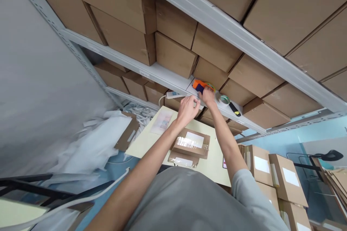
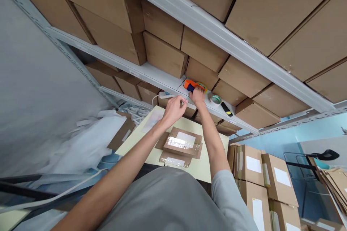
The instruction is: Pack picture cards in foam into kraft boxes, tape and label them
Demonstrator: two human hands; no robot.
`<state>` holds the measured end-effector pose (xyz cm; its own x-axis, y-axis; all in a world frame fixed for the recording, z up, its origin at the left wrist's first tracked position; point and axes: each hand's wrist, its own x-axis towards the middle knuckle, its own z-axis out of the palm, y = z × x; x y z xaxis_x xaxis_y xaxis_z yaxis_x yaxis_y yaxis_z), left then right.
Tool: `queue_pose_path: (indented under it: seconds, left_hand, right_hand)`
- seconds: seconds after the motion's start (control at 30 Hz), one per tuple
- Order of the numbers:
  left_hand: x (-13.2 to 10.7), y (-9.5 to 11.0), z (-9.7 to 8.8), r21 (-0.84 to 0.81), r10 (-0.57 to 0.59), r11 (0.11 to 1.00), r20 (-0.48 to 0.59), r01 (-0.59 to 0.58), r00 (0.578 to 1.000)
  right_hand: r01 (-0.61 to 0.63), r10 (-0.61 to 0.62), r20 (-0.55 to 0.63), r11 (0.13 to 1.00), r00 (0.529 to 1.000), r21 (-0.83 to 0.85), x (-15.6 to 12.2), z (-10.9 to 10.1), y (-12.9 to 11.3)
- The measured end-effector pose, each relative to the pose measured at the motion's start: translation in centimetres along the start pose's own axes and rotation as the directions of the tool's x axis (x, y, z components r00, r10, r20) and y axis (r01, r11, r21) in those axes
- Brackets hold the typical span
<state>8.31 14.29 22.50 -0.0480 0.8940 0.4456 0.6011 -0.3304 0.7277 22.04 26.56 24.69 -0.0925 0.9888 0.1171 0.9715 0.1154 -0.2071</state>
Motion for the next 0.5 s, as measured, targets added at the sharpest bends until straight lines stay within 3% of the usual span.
queue_pose_path:
  seconds: [0.1,0.33,0.43,0.5]
  left_hand:
    - [-2.4,-1.2,-0.1,-0.018,-0.034,0.999,0.054,0.035,0.998]
    - [-6.2,-2.6,0.4,-0.122,-0.15,0.978,0.132,0.167,0.98]
    - [-8.1,-2.7,-0.1,-0.204,-0.204,0.953,0.118,0.225,0.972]
    - [-9.9,-2.6,-0.9,-0.282,-0.225,0.928,0.097,0.244,0.969]
  right_hand:
    - [-0.036,0.036,0.004,0.998,0.999,-0.043,0.5,0.5,-0.3]
    - [0.003,-0.007,0.033,0.991,0.999,0.132,-0.1,0.3,1.8]
    - [0.026,-0.025,-0.008,0.955,1.0,0.296,-4.5,0.9,2.6]
    - [0.057,-0.03,-0.058,0.834,0.998,0.548,-9.4,1.8,2.6]
